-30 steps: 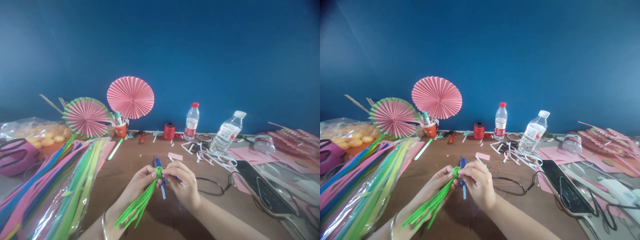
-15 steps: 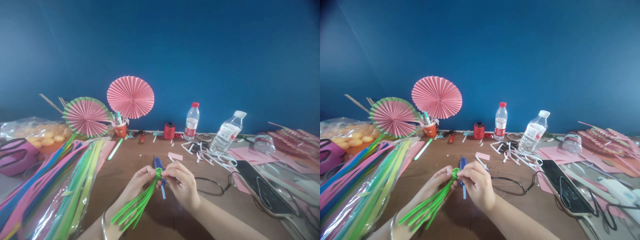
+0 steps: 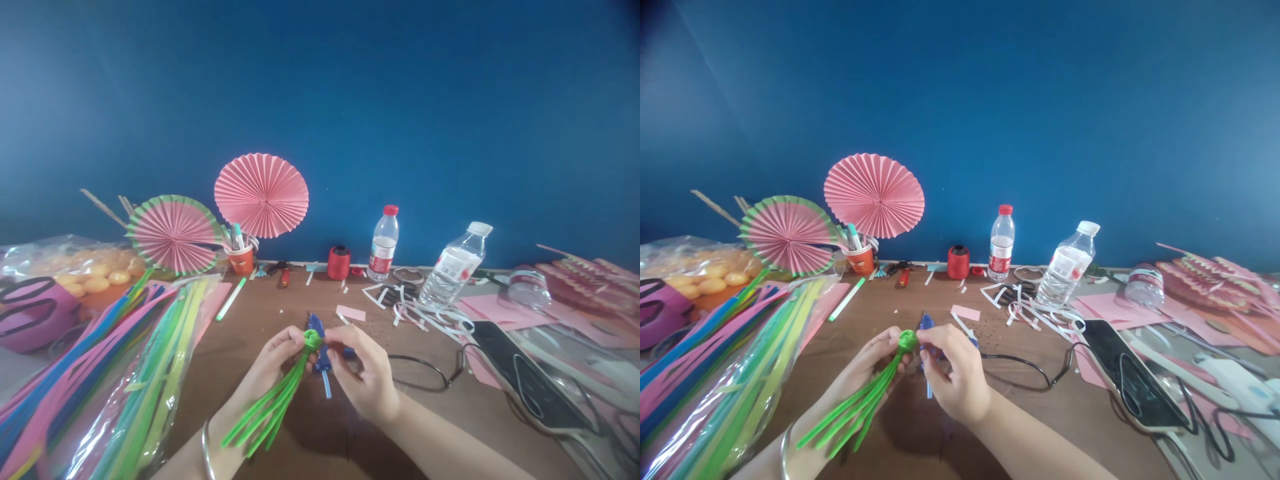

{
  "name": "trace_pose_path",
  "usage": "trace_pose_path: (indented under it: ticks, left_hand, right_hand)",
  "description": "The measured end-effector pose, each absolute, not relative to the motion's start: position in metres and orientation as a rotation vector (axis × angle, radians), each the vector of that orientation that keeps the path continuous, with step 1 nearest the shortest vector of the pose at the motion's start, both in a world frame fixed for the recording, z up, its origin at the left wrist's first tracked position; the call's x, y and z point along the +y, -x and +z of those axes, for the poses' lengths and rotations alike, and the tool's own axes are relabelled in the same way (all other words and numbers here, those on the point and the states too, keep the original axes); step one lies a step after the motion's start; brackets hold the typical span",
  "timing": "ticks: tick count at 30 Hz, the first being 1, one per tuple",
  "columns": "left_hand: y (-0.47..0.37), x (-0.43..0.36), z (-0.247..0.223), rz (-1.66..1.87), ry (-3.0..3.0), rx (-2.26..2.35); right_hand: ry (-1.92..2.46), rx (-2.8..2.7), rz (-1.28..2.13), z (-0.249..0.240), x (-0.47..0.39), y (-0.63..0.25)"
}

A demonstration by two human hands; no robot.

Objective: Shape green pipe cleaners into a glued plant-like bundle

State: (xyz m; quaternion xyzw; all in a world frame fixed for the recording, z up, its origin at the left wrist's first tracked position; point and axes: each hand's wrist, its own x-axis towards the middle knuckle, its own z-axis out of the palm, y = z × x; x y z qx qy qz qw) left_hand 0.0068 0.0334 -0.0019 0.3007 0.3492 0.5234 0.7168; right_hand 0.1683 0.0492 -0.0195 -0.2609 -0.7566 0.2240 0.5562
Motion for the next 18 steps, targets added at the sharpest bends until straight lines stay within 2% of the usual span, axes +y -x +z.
trace_pose_path:
  ticks: [4,7,10,14,18]
  left_hand:
    - [0.006,0.039,0.009,1.284,-0.765,0.95]
    - [0.02,0.048,0.014,1.326,-0.898,1.128]
    - [0.032,0.055,0.012,1.243,-1.094,1.386]
    - [0.037,0.058,0.002,1.079,-1.425,1.634]
    - [0.036,0.058,-0.006,1.021,-1.51,1.698]
  right_hand:
    - [0.88,-1.756,0.544,-0.019,0.062,-0.174]
    - [1.122,-2.06,0.551,-0.016,0.078,-0.185]
    - [1.171,-2.449,0.494,-0.019,0.088,-0.192]
    - [1.274,-2.581,0.387,-0.03,0.088,-0.188]
    - [1.339,-2.704,0.23,-0.034,0.088,-0.18]
